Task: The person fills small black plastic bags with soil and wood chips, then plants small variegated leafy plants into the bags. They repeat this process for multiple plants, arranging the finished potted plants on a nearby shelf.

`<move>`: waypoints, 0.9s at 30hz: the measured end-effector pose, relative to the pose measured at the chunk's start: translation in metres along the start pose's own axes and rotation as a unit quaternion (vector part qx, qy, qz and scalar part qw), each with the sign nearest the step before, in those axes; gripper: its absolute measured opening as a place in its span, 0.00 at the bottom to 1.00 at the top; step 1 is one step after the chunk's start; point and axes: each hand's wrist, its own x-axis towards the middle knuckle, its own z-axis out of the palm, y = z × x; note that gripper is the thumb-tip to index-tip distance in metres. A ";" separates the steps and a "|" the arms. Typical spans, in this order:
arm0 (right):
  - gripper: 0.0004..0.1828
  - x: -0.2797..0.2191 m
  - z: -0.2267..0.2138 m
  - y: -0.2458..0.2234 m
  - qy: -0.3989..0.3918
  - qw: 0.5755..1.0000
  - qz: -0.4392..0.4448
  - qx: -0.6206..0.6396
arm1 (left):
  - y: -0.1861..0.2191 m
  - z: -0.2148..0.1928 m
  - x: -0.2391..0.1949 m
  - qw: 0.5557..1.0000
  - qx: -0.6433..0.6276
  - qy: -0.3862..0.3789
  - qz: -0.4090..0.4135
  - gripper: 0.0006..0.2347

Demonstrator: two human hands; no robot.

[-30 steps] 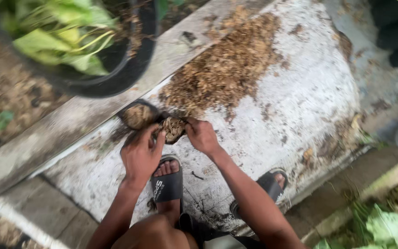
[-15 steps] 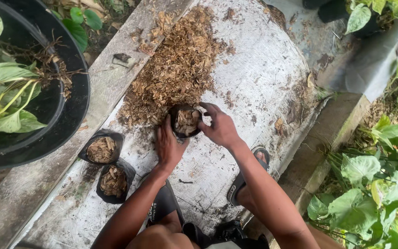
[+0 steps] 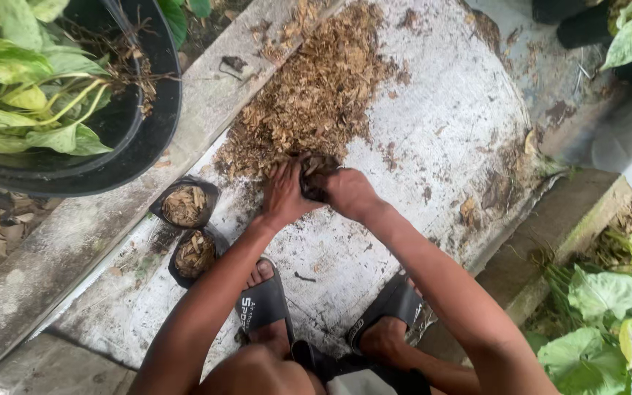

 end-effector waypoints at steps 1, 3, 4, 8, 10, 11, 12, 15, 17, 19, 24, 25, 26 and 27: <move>0.11 0.003 -0.004 0.000 0.002 1.000 -0.012 0.019 | -0.001 -0.002 0.002 0.999 -0.006 0.027 0.023 0.57; 0.19 0.003 -0.012 -0.004 0.120 0.992 -0.048 -0.006 | 0.001 -0.002 -0.004 0.999 0.018 0.036 0.012 0.55; 0.23 0.001 -0.013 -0.008 0.176 0.982 -0.066 -0.015 | 0.001 -0.002 -0.010 0.999 0.030 0.038 0.003 0.54; 0.19 0.005 -0.036 -0.004 0.019 0.998 -0.028 0.056 | 0.000 -0.002 -0.014 0.999 0.033 0.018 -0.015 0.56; 0.22 0.002 -0.050 0.008 0.005 0.995 -0.037 0.096 | -0.002 -0.003 -0.012 0.999 0.026 0.015 -0.022 0.56; 0.21 -0.001 -0.059 0.018 0.055 0.988 -0.082 0.115 | -0.003 -0.003 -0.010 0.999 0.031 0.017 -0.021 0.56; 0.21 -0.006 -0.066 0.027 0.102 0.977 -0.126 0.136 | -0.002 -0.001 -0.013 0.999 0.036 0.017 -0.022 0.57; 0.18 -0.015 -0.097 0.049 0.138 0.958 -0.157 0.197 | -0.001 0.001 -0.018 0.997 0.066 0.025 -0.019 0.58; 0.21 -0.019 -0.116 0.059 0.180 0.962 -0.102 0.179 | 0.003 0.004 -0.020 0.996 0.077 0.031 -0.025 0.58; 0.21 -0.022 -0.124 0.059 0.192 0.970 -0.042 0.143 | 0.005 0.004 -0.022 0.996 0.075 0.031 -0.037 0.60; 0.10 -0.014 -0.077 0.020 0.018 0.997 -0.044 0.054 | 0.007 0.003 -0.024 0.997 0.062 0.040 -0.019 0.59; 0.12 -0.011 -0.062 0.010 0.010 0.994 -0.103 0.019 | 0.006 0.002 -0.022 0.997 0.056 0.047 -0.008 0.59; 0.08 -0.003 -0.049 -0.001 -0.026 0.996 -0.081 -0.036 | 0.006 0.001 -0.020 0.998 0.047 0.033 -0.020 0.59; 0.07 0.004 -0.038 -0.009 -0.061 0.992 -0.058 -0.092 | 0.005 0.001 -0.018 0.999 0.038 0.019 -0.031 0.60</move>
